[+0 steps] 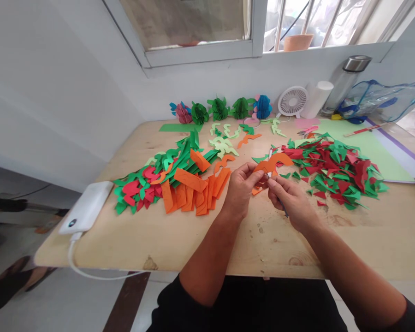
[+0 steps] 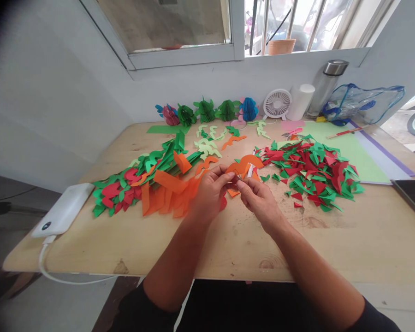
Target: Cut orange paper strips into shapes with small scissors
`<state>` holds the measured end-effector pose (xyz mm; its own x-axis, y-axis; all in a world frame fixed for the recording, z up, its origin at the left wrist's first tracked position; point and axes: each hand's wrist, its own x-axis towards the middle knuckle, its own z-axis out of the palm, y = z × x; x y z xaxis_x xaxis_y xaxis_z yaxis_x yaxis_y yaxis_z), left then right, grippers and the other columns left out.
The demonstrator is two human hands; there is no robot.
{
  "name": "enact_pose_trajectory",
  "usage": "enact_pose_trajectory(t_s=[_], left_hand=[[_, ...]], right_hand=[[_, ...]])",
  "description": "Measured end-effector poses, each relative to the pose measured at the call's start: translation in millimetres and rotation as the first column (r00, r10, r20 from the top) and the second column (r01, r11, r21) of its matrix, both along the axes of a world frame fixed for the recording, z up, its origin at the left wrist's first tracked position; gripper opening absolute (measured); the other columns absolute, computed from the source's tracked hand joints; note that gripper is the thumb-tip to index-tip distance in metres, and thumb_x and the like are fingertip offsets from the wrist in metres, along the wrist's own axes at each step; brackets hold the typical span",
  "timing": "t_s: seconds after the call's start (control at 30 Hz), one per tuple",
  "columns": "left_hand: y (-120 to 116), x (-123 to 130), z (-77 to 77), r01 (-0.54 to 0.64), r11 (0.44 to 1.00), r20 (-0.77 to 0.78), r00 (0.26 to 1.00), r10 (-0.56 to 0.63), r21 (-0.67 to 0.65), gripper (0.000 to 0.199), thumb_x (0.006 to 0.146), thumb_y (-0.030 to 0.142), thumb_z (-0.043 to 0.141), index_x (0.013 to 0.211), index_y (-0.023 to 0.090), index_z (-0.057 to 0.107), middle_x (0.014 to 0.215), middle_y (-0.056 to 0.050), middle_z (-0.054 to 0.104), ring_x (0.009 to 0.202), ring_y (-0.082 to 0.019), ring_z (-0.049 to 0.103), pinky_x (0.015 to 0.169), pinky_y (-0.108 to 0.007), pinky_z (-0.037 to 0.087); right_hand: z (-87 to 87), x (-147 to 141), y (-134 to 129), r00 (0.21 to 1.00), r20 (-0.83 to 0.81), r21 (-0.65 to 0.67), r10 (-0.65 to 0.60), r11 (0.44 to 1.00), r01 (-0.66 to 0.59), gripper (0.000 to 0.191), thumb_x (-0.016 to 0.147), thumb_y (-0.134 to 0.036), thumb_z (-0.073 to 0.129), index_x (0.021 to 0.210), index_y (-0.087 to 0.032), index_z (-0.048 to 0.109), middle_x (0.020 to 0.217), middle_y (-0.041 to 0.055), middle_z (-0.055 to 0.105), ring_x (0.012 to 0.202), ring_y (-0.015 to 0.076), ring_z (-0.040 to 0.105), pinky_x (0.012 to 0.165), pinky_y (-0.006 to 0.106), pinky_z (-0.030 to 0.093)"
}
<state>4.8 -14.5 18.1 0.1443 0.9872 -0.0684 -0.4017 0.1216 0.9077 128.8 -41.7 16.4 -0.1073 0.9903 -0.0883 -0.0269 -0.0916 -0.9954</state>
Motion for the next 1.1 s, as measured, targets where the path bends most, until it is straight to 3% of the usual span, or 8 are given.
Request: enact_pose_trajectory(t_s=[1.1], left_hand=[[-0.2,-0.2,1.2,-0.005,1.000,-0.004,1.000,0.005,-0.001,0.011,0.070,0.027,0.065,0.070,0.016,0.060,0.066,0.001,0.060,0.062,-0.010,0.054,0.066,-0.026,0.045]], right_hand=[[-0.8,0.0,-0.7,0.999,-0.036,-0.011,0.009,1.000,-0.009,0.044,0.077,-0.059,0.063,0.064,-0.020,0.048,0.049,-0.0066,0.038,0.042,0.0065,0.028,0.039,0.023,0.017]])
